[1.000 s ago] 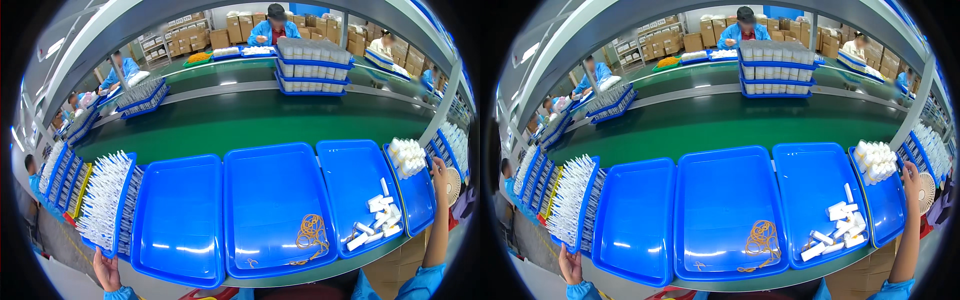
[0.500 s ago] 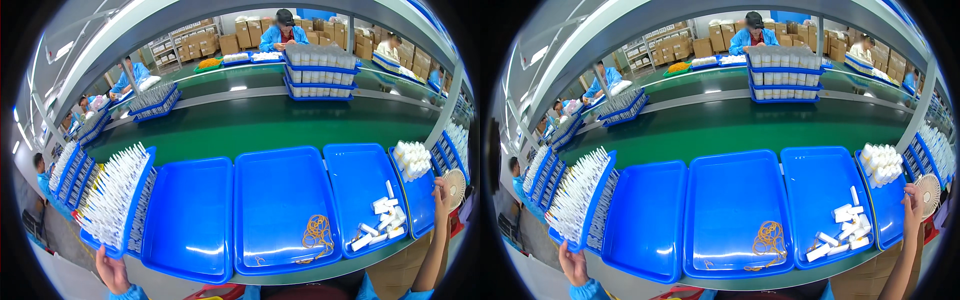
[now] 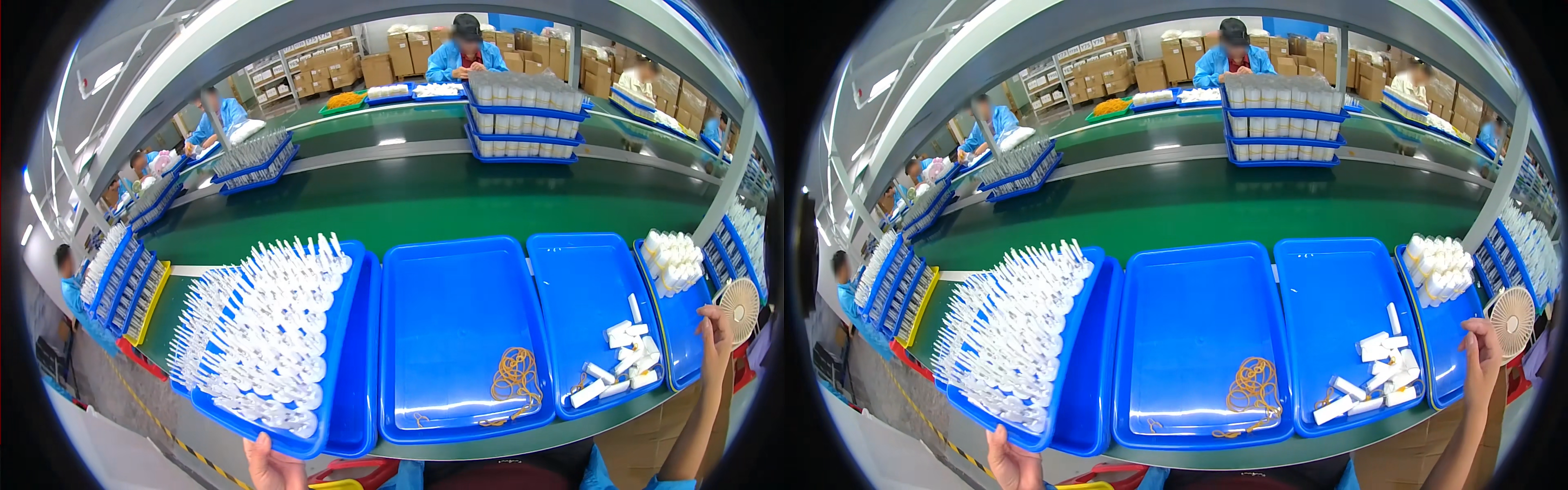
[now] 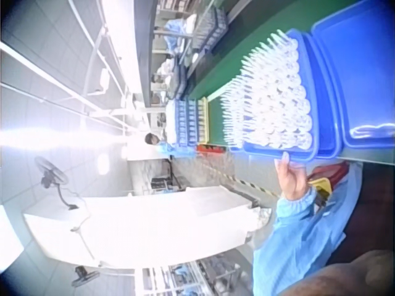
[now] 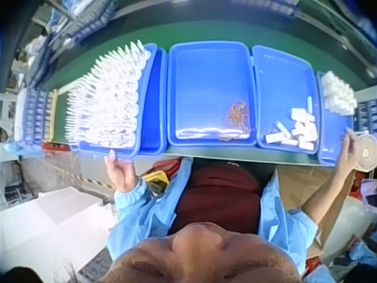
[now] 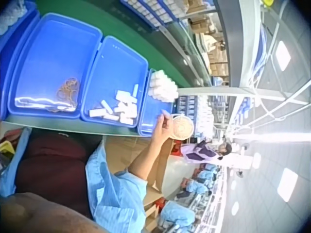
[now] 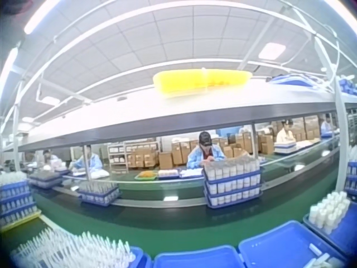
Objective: Bundling small white cylindrical components with yellow rubber bands in a production environment.
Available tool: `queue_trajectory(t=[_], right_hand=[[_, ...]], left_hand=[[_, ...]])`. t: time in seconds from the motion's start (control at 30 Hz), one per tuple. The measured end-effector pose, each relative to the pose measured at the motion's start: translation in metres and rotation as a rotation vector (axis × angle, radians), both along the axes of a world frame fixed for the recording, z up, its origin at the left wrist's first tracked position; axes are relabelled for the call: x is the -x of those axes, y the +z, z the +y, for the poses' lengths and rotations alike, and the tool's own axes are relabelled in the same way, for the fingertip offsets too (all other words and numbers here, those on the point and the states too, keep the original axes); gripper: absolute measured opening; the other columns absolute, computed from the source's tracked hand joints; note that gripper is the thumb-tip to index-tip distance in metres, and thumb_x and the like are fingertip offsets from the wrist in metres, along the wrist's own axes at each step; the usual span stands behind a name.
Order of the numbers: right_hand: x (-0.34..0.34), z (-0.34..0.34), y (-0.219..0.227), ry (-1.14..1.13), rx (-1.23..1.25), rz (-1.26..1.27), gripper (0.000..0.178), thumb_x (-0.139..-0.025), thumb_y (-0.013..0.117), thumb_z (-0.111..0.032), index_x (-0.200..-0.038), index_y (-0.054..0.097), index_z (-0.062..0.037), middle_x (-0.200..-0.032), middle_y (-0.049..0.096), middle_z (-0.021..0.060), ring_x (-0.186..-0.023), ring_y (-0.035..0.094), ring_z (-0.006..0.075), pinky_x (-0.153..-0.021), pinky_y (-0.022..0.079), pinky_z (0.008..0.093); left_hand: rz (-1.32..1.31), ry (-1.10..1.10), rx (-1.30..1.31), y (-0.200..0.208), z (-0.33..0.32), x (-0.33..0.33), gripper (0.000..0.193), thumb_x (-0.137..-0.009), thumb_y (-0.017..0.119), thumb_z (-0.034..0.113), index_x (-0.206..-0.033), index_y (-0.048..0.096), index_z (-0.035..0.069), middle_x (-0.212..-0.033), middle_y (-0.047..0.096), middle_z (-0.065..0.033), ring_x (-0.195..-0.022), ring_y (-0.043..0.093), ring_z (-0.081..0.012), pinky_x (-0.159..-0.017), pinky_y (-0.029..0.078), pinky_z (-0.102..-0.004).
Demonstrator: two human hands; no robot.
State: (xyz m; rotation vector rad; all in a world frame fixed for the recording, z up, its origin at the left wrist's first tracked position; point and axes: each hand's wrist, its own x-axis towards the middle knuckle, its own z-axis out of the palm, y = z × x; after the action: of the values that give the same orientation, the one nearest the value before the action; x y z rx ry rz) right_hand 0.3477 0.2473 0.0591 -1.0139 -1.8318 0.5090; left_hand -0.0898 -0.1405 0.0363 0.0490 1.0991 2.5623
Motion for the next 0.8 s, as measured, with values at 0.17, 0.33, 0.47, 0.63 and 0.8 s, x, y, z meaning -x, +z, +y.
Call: queue_trajectory(t=[0.17, 0.33, 0.47, 0.63, 0.8], right_hand=[[0.009, -0.015, 0.000, 0.038, 0.019, -0.055, 0.010, -0.089, 0.048, -0.004, -0.094, 0.055, 0.0000, -0.089, 0.053, 0.0041, -0.070, 0.047, 0.0082, -0.064, 0.039, 0.0204], [0.009, -0.026, -0.004, 0.033, 0.071, -0.047, 0.011, -0.089, 0.048, -0.004, -0.095, 0.055, 0.0004, -0.086, 0.053, 0.0043, -0.070, 0.048, 0.0086, -0.064, 0.039, 0.0205], [0.014, -0.030, -0.002, 0.052, 0.093, -0.033, 0.011, -0.090, 0.048, -0.005, -0.097, 0.055, 0.0001, -0.086, 0.055, 0.0051, -0.071, 0.049, 0.0090, -0.064, 0.040, 0.0212], [0.034, -0.041, 0.010, 0.002, 0.077, -0.066, 0.011, -0.085, 0.050, 0.001, -0.091, 0.059, 0.0015, -0.084, 0.058, 0.0072, -0.070, 0.054, 0.0108, -0.062, 0.044, 0.0219], [0.073, -0.046, 0.021, 0.152, -0.022, -0.429, 0.017, -0.072, 0.062, 0.002, -0.089, 0.063, -0.0012, -0.082, 0.062, 0.0092, -0.064, 0.057, 0.0173, -0.058, 0.044, 0.0256]], left_hand=[[0.058, -0.050, 0.109, -0.009, 0.006, -0.010, 0.037, -0.086, 0.051, 0.002, -0.123, 0.044, 0.003, -0.121, 0.052, -0.0114, -0.107, 0.052, -0.0229, -0.089, 0.046, -0.0390], [-0.058, -0.179, 0.445, -0.009, -0.016, -0.008, 0.008, -0.090, 0.053, 0.011, -0.088, 0.056, 0.004, -0.077, 0.062, -0.0039, -0.065, 0.057, -0.0134, -0.060, 0.052, -0.0319], [0.098, -0.513, 0.804, -0.006, -0.041, -0.001, 0.011, -0.088, 0.055, 0.008, -0.079, 0.057, 0.003, -0.067, 0.060, -0.0047, -0.058, 0.055, -0.0142, -0.057, 0.047, -0.0273], [1.186, -0.556, 0.925, 0.027, -0.022, 0.005, 0.003, -0.080, 0.060, -0.001, -0.081, 0.057, -0.002, -0.068, 0.060, -0.0122, -0.062, 0.058, -0.0239, -0.059, 0.045, -0.0322], [1.651, -0.472, 1.098, 0.035, 0.030, -0.005, 0.016, -0.074, 0.063, -0.002, -0.089, 0.059, -0.001, -0.088, 0.059, -0.0168, -0.081, 0.057, -0.0337, -0.072, 0.046, -0.0378]])
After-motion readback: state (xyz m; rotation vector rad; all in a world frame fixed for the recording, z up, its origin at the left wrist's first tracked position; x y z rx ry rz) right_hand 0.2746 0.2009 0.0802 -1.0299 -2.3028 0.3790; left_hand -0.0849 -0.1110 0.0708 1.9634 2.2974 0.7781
